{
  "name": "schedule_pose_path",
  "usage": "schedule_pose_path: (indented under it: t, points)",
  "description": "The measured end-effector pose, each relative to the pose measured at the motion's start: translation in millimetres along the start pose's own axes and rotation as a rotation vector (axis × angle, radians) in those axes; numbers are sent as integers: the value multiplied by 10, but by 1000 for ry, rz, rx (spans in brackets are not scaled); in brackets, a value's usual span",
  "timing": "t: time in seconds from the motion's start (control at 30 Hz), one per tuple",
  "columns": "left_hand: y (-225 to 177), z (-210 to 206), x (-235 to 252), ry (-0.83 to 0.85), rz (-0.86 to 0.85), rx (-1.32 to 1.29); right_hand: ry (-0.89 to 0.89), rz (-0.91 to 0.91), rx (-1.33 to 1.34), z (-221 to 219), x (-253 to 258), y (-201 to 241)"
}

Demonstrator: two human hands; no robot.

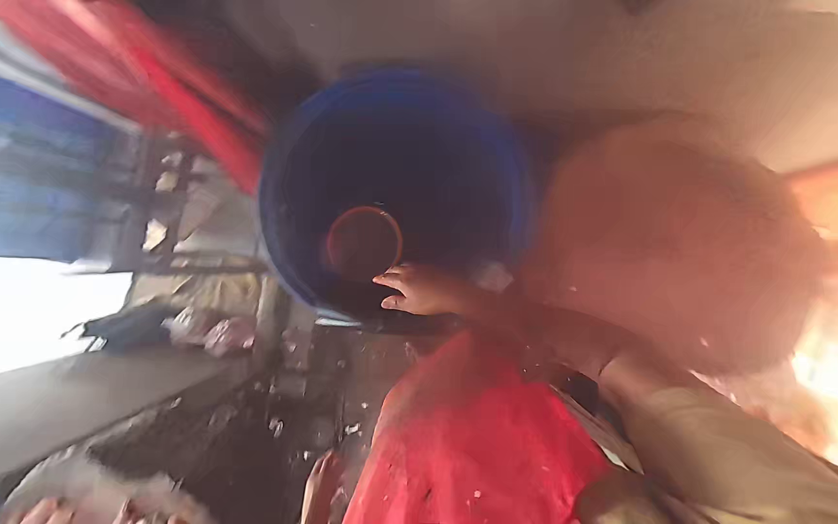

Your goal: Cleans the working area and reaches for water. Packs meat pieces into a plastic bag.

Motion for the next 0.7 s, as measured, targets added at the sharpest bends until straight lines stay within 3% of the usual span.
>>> schedule_pose_path:
  t: [0.23,0.43,0.5,0.57,0.7]
  points:
    - [-480,-663,-377,166,-73,-105,89,177,-237,-675,799,377]
    - [-193,-659,-173,110,-54,-88,167,147,-374,-884,243,297]
    - [-264,-611,-57,111,-106,-61,161,129,-427,-879,9,235]
    - [-569,-580,8,106,-221,-16,142,97,-469,-872,-180,154]
    - [-1726,-726,-225,240,-556,-10,32,54,-522,-861,-297,155]
Point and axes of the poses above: each hand's wrist, its own x-axis towards the middle knuckle, its own z-axis out of the back of the hand, y = z × x, the point moved 7 cm from there along x, towards the middle knuckle, and after that the axes turned 7 degrees about z, right-handed, at the moved point
